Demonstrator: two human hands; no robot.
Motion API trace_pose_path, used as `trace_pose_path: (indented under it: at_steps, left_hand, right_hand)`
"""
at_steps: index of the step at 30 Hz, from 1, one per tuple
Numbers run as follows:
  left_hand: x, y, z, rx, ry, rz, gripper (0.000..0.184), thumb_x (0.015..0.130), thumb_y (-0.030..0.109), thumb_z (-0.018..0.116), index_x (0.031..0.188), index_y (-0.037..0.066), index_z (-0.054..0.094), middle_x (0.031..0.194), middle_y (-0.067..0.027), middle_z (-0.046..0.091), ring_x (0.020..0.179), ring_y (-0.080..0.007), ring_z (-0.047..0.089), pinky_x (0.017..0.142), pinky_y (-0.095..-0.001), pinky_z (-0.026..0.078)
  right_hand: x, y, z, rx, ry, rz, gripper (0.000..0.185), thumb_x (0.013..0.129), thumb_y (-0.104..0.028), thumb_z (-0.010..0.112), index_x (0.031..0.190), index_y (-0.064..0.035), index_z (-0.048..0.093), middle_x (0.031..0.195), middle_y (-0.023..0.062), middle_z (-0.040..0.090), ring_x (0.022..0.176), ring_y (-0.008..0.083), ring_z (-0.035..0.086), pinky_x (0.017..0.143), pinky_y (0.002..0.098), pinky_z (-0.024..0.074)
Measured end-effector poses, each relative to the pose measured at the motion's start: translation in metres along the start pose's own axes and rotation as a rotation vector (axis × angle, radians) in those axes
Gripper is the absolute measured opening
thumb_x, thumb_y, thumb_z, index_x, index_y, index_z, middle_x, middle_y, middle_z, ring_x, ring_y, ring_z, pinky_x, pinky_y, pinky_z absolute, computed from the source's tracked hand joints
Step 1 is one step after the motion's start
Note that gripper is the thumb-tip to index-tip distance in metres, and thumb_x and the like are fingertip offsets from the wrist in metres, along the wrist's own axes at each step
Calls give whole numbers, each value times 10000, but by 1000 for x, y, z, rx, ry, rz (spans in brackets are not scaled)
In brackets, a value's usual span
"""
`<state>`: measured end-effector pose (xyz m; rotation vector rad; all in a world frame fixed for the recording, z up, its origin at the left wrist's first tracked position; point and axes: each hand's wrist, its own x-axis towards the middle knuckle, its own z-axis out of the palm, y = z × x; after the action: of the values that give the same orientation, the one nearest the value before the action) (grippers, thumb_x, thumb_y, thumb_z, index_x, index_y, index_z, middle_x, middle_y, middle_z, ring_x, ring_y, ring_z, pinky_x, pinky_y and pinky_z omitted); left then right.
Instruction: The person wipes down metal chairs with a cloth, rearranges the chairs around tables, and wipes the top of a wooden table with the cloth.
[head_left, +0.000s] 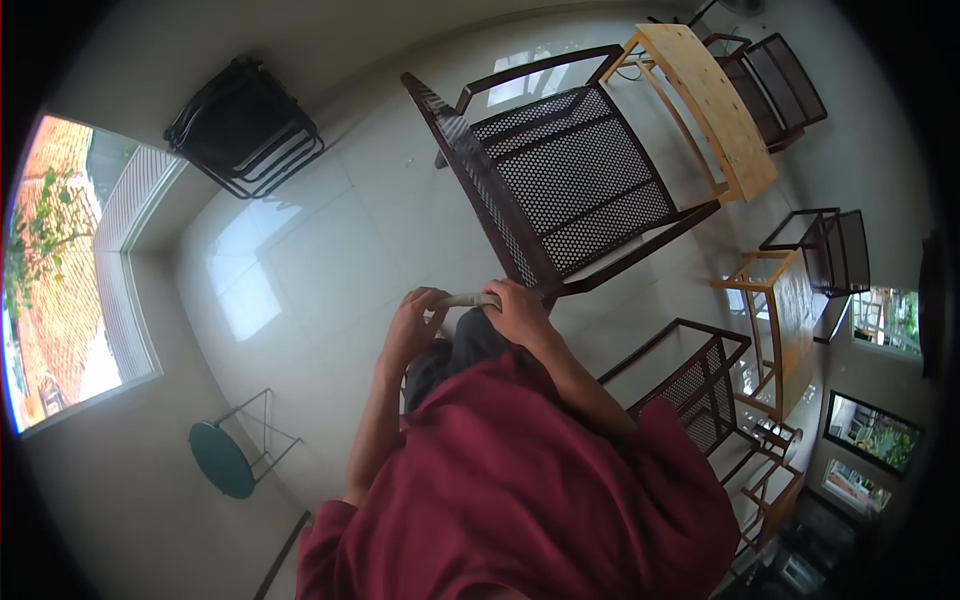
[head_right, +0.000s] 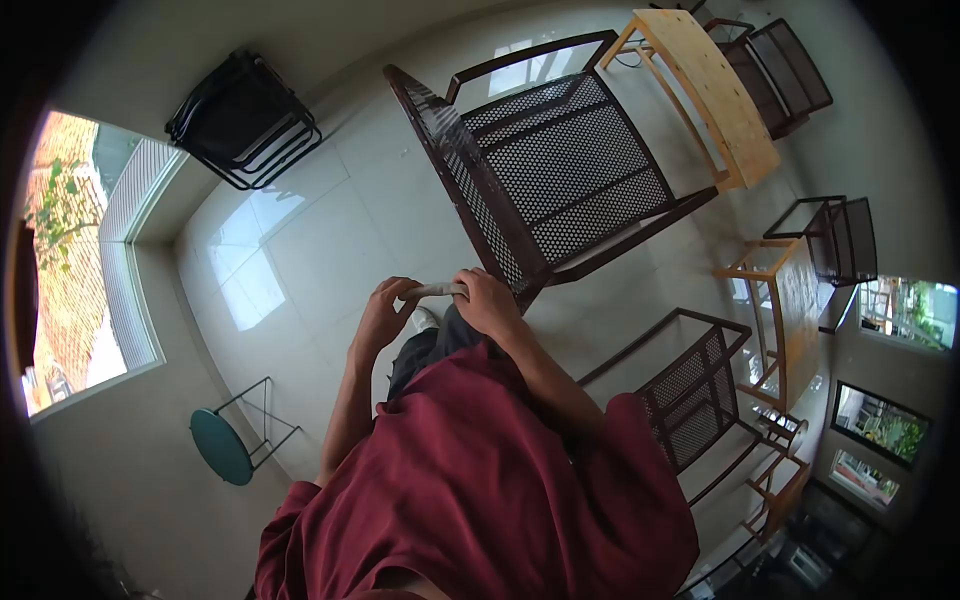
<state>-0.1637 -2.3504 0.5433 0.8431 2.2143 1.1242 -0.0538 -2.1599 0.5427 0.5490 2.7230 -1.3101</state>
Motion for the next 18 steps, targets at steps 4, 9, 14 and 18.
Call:
trace_pose_path:
  at_steps: [4,9,14,18]
  left_hand:
    - [59,4,-47,75,-126,203,217,834,38,680,1049,13,675,1041,-127,675,977,-295,636,857,-385,507]
    - [147,18,-64,97,-300,365,232,811,31,689,1043,33,686,1040,-113,677,986,-285,632,871,-379,507]
    - [238,5,-34,176,-334,556,251,772,39,706,1020,78,703,1025,-90,676,993,-281,627,875,-396,506]
    - [301,-31,2,295,-408,675,223,806,95,682,1026,133,697,1047,-60,662,1014,-258,618,897,-416,456]
  right_hand:
    - [17,-26,4,20,200,91,234,822,-102,662,1044,-44,616,970,156,632,887,362,638,764,448,512]
    - [56,-32,-2,62,613,115,396,780,-11,668,1171,-50,626,1001,161,618,917,341,619,808,428,499]
    - [100,-8,-8,-40,879,265,389,735,-13,694,1120,-69,675,1005,127,615,961,313,598,833,431,483]
    - [137,26,33,-13,983,543,372,741,-54,707,1108,-110,687,1006,94,625,976,293,592,824,427,464]
